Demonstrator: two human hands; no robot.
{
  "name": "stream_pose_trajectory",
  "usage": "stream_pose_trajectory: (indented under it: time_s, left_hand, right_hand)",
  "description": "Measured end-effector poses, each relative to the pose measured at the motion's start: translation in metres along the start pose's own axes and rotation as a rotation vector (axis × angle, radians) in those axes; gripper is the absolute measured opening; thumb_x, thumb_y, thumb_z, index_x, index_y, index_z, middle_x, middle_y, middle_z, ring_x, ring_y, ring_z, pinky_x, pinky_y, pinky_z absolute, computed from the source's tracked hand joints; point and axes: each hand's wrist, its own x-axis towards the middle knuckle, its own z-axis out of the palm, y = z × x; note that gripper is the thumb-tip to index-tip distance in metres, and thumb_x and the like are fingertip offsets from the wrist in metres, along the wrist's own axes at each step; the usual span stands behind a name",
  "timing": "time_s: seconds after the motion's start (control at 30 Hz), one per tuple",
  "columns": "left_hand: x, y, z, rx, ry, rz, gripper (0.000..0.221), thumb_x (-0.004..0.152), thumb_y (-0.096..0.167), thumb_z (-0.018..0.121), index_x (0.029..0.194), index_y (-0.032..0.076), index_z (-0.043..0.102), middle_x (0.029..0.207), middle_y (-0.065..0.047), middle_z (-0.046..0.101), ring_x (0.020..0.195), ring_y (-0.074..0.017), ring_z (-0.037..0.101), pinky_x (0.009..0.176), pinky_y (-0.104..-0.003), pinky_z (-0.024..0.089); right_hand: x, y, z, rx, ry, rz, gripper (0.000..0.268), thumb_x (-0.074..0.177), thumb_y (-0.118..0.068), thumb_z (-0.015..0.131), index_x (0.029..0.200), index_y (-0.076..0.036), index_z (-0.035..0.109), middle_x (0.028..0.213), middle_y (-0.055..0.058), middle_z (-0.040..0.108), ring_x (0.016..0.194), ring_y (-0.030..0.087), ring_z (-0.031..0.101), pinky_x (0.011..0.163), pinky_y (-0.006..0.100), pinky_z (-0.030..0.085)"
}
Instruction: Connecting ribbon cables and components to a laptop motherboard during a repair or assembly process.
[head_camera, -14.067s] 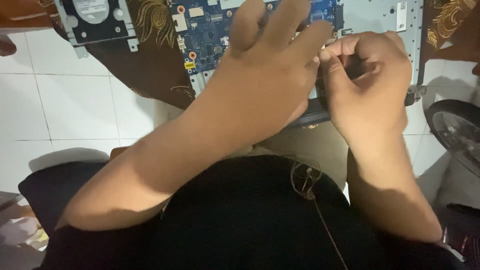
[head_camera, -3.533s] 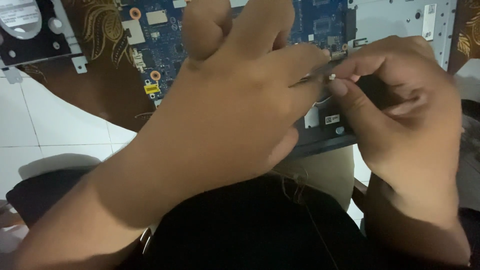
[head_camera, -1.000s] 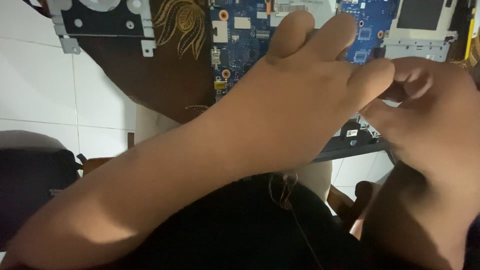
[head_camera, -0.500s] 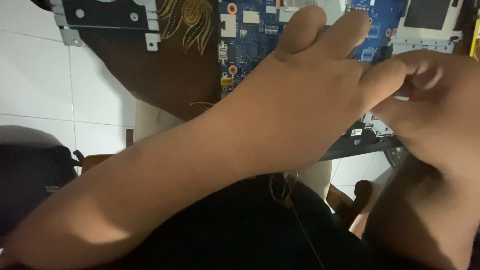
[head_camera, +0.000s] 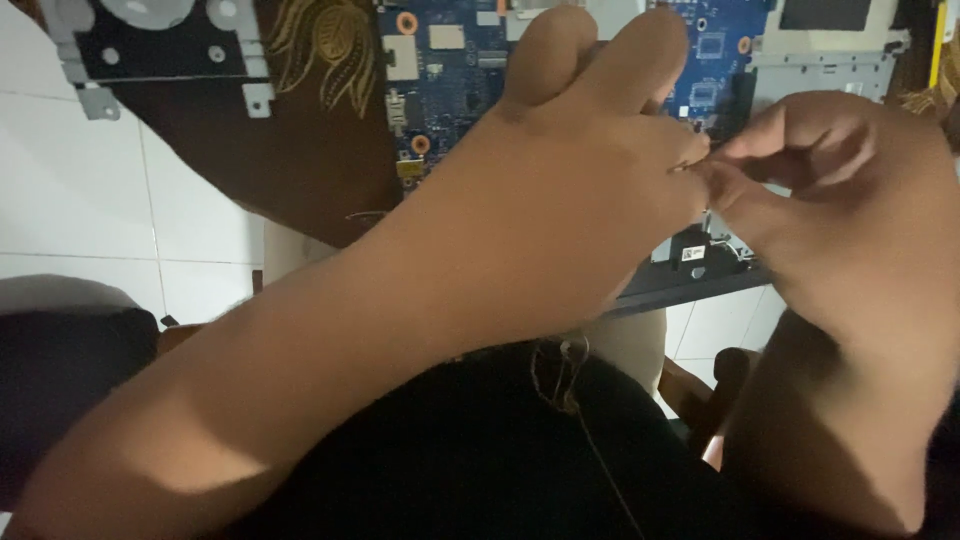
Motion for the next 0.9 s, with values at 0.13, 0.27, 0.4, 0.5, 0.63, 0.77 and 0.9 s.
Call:
stream_pose_trajectory:
  time_s: [0.13,0.27,0.4,0.5,0.63,0.77,0.9]
  left_hand:
    - [0.004,-0.001,-0.005,0.155,-0.052,0.067,0.021,0.077,0.002,0.073,0.077,0.023,0.075,0.077,0.011,0.052,0.112,-0.0266,0.046,0.087,-0.043,0.032]
    - [0.008,0.001,-0.004,0.218,-0.091,0.085,0.020,0.076,0.005,0.072,0.081,0.024,0.076,0.080,0.010,0.050,0.112,-0.0268,0.047,0.085,-0.042,0.031]
    - [0.010,0.002,-0.005,0.164,-0.117,0.065,0.017,0.083,0.007,0.074,0.084,0.024,0.079,0.089,0.012,0.059,0.115,-0.0253,0.047,0.091,-0.042,0.030]
    - [0.012,0.002,-0.006,0.141,-0.126,0.049,0.021,0.085,0.003,0.072,0.079,0.022,0.074,0.085,0.012,0.055,0.109,-0.0247,0.047,0.087,-0.042,0.029]
    - [0.012,0.001,-0.007,0.129,-0.138,0.056,0.016,0.082,0.006,0.074,0.082,0.022,0.075,0.090,0.012,0.055,0.109,-0.0260,0.047,0.090,-0.044,0.029]
    - [0.012,-0.001,-0.008,0.149,-0.135,0.067,0.022,0.087,0.004,0.074,0.083,0.026,0.077,0.089,0.014,0.057,0.110,-0.0245,0.046,0.085,-0.043,0.029]
    - [0.010,0.000,-0.007,0.170,-0.132,0.064,0.018,0.087,0.009,0.076,0.087,0.027,0.079,0.092,0.014,0.060,0.113,-0.0253,0.046,0.085,-0.043,0.029]
  right_hand:
    - [-0.008,0.002,0.002,-0.033,0.095,-0.071,0.012,0.108,0.010,0.077,0.103,0.005,0.068,0.100,0.014,0.072,0.088,0.019,0.068,0.081,0.031,0.054]
    - [-0.013,0.006,0.005,-0.045,0.156,0.008,0.012,0.112,0.002,0.077,0.102,-0.001,0.070,0.087,0.008,0.065,0.075,0.013,0.052,0.067,0.030,0.040]
    - [-0.016,0.009,0.007,-0.037,0.195,-0.041,0.014,0.111,0.006,0.077,0.100,0.001,0.071,0.094,0.011,0.070,0.089,0.018,0.064,0.079,0.032,0.048]
    - [-0.015,0.004,0.006,-0.031,0.201,-0.031,0.016,0.112,0.006,0.075,0.098,-0.001,0.072,0.086,0.009,0.066,0.082,0.016,0.057,0.076,0.031,0.044]
    - [-0.014,0.004,0.000,-0.088,0.148,-0.085,0.017,0.112,0.005,0.075,0.097,0.002,0.067,0.092,0.013,0.068,0.083,0.020,0.060,0.075,0.034,0.046]
    - [-0.014,0.007,-0.001,-0.098,0.127,-0.169,0.016,0.111,0.013,0.075,0.098,0.008,0.067,0.101,0.021,0.066,0.096,0.029,0.064,0.079,0.037,0.049]
    - [-0.015,0.013,-0.001,-0.221,0.157,-0.183,0.021,0.109,0.007,0.078,0.091,0.002,0.068,0.093,0.012,0.066,0.085,0.027,0.054,0.108,0.048,0.046]
